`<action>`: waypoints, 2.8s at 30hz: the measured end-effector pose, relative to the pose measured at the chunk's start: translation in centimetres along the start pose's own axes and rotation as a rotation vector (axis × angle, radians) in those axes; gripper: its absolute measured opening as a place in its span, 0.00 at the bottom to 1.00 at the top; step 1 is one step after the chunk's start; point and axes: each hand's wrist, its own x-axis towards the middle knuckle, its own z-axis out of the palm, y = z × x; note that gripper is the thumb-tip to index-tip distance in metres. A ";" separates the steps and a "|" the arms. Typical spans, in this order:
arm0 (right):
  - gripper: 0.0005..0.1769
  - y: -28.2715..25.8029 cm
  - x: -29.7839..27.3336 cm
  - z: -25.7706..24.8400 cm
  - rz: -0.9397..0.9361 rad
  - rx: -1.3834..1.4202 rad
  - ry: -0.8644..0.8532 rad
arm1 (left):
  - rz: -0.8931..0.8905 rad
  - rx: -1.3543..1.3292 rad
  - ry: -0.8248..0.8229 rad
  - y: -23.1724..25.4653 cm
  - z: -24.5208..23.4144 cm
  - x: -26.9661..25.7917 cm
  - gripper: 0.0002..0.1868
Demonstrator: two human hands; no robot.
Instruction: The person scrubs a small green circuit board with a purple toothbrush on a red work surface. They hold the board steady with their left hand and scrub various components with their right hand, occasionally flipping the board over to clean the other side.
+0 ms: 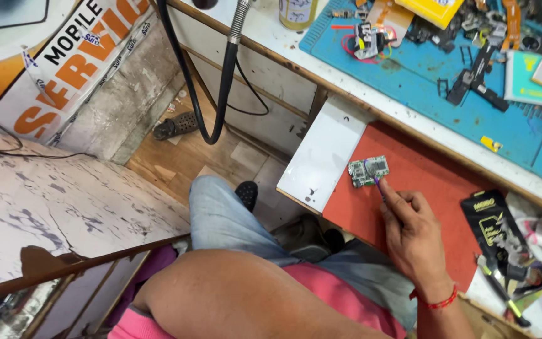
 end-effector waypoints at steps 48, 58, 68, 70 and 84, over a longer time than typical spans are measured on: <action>0.28 -0.4 2.5 -1.4 -0.003 -0.286 -0.236 | 0.078 0.075 -0.158 -1.7 12.2 -3.2 0.26; 0.27 0.3 2.9 -1.4 0.035 -0.244 -0.199 | 0.060 0.038 -0.198 -1.6 11.7 -3.1 0.26; 0.27 -0.1 1.9 -2.2 0.002 -0.222 -0.183 | 0.078 0.067 -0.184 -1.6 12.1 -3.4 0.27; 0.28 -0.8 1.5 -2.1 -0.012 -0.238 -0.268 | 0.093 0.097 -0.190 -1.6 12.1 -3.3 0.26; 0.29 -0.1 1.8 -2.2 -0.027 -0.251 -0.213 | 0.103 0.082 -0.174 -1.7 12.1 -2.9 0.26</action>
